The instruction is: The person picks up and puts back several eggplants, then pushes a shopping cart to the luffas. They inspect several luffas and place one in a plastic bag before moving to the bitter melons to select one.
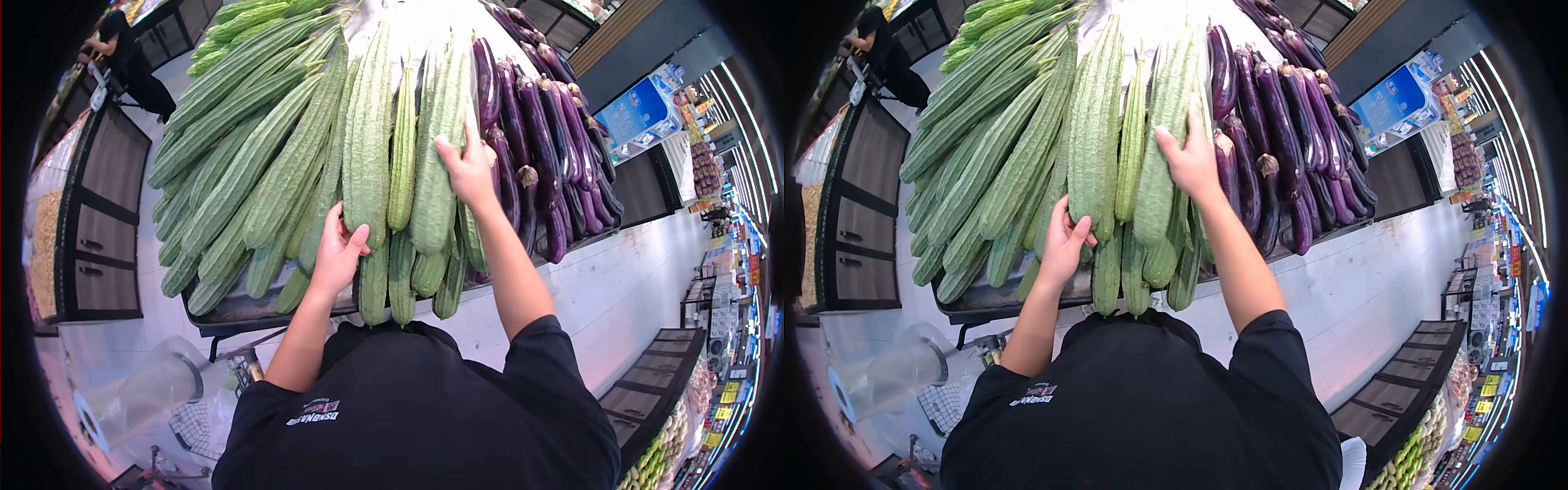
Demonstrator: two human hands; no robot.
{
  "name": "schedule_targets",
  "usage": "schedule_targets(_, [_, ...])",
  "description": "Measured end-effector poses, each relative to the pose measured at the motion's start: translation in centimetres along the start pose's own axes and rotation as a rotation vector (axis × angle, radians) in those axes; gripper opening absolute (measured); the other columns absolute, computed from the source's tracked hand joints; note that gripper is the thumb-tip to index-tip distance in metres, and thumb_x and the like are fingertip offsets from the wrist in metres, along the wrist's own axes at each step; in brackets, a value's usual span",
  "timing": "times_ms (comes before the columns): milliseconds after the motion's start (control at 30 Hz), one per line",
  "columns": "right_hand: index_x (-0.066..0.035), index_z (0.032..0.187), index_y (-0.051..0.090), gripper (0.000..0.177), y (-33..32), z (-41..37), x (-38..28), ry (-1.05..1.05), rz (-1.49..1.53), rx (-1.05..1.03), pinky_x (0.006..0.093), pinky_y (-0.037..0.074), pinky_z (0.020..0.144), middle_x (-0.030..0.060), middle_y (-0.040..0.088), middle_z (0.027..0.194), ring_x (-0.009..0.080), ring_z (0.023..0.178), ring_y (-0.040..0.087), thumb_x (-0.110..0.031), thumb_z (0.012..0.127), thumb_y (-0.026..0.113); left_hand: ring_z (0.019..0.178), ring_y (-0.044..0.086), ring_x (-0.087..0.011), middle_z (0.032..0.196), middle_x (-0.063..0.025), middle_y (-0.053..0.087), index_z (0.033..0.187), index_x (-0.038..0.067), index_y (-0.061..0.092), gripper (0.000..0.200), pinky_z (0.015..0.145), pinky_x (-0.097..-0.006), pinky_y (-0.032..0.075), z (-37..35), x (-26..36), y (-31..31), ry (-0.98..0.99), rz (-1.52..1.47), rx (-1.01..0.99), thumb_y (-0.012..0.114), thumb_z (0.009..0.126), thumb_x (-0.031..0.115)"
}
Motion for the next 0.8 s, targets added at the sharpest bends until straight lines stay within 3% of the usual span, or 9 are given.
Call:
schedule_targets(33, [0.001,0.161,0.021,0.091,0.4,0.1,-1.0,-0.012,-0.062,0.019,0.0379,0.043,0.111,0.0267,0.059,0.14,0.0321,0.128,0.061,-0.04,0.095,0.068,0.08,0.059,-0.0124,0.11,-0.0098,0.061,0.154,-0.001,0.029,0.063,0.071,-0.0275,0.052,0.0,0.1,0.1,0.013,0.012,0.009,0.062,0.104,0.019])
schedule_targets(67, [-0.003,0.163,0.018,0.094,0.9,0.4,-1.1,0.011,-0.103,-0.001,0.0408,0.051,0.101,0.0267,0.065,0.131,0.0349,0.112,0.069,-0.042,0.094,0.067,0.078,0.058,-0.012,0.105,-0.0081,0.062,0.154,0.0,0.03,0.061,0.071,-0.0268,0.051,0.0,0.3,0.2,0.027,0.024,0.017,0.061,0.105,0.02])
schedule_targets(167, [-0.015,0.165,0.015,0.096,2.4,1.3,-0.8,-0.007,-0.347,-0.006,0.048,0.054,0.086,0.028,0.072,0.109,0.0431,0.093,0.07,-0.052,0.092,0.064,0.078,0.058,-0.0117,0.103,-0.0077,0.062,0.153,0.002,0.031,0.06,0.07,-0.0264,0.051,-0.2,0.3,0.3,0.038,0.038,0.058,0.061,0.105,0.02])
schedule_targets(233, [-0.018,0.165,0.016,0.094,2.8,1.7,-1.6,0.104,-0.401,-0.071,0.0515,0.054,0.078,0.0268,0.073,0.096,0.0439,0.084,0.07,-0.053,0.091,0.062,0.077,0.058,-0.0115,0.101,-0.0069,0.062,0.153,0.003,0.032,0.059,0.07,-0.0261,0.051,-0.5,0.4,0.8,0.026,0.053,0.089,0.061,0.105,0.019])
schedule_targets(433, [-0.01,0.164,0.016,0.093,4.1,3.2,-0.7,0.181,-0.54,-0.264,0.0513,0.056,0.083,0.0271,0.073,0.097,0.0417,0.09,0.072,-0.057,0.094,0.056,0.075,0.058,-0.0113,0.096,-0.0062,0.061,0.153,0.003,0.032,0.057,0.07,-0.0262,0.051,-1.8,-0.4,1.3,0.021,0.088,0.139,0.06,0.105,0.019])
schedule_targets(500, [-0.004,0.162,0.018,0.095,4.1,3.1,-0.9,0.166,-0.531,-0.364,0.0516,0.054,0.094,0.0326,0.069,0.112,0.0476,0.103,0.068,-0.057,0.094,0.059,0.075,0.057,-0.0112,0.096,-0.006,0.061,0.153,0.002,0.031,0.059,0.071,-0.0264,0.051,-2.6,-0.4,1.7,0.02,0.117,0.174,0.06,0.105,0.018])
schedule_targets(533, [-0.001,0.161,0.017,0.097,3.7,3.0,-1.7,0.171,-0.555,-0.415,0.0515,0.054,0.093,0.0343,0.069,0.112,0.0475,0.104,0.068,-0.058,0.095,0.058,0.075,0.057,-0.0112,0.096,-0.006,0.061,0.153,0.002,0.031,0.059,0.071,-0.0264,0.051,-3.0,-0.5,1.9,0.018,0.123,0.192,0.06,0.105,0.018])
schedule_targets(633, [-0.001,0.162,0.012,0.1,3.5,2.8,-0.7,0.084,-0.574,-0.413,0.0509,0.057,0.086,0.0285,0.073,0.101,0.0424,0.095,0.072,-0.063,0.096,0.053,0.079,0.057,-0.0114,0.102,-0.0068,0.058,0.154,0.001,0.027,0.063,0.071,-0.0261,0.052,-4.6,-1.4,2.1,-0.016,0.123,0.289,0.062,0.103,0.016])
schedule_targets(800, [-0.003,0.163,0.007,0.099,2.8,0.1,0.0,0.024,-0.455,-0.481,0.0536,0.057,0.08,0.0281,0.073,0.091,0.046,0.085,0.071,-0.053,0.096,0.059,0.077,0.056,-0.0109,0.096,-0.0059,0.057,0.158,0.003,0.026,0.064,0.073,-0.0253,0.051,-9.0,-3.2,2.7,-0.04,0.243,0.429,0.058,0.103,0.011])
Point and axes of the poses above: each hand's wrist, its own z-axis towards the middle knuckle, its own y-axis out of the palm, x = y × z, the point moved 8 cm from there along z, towards the middle knuckle
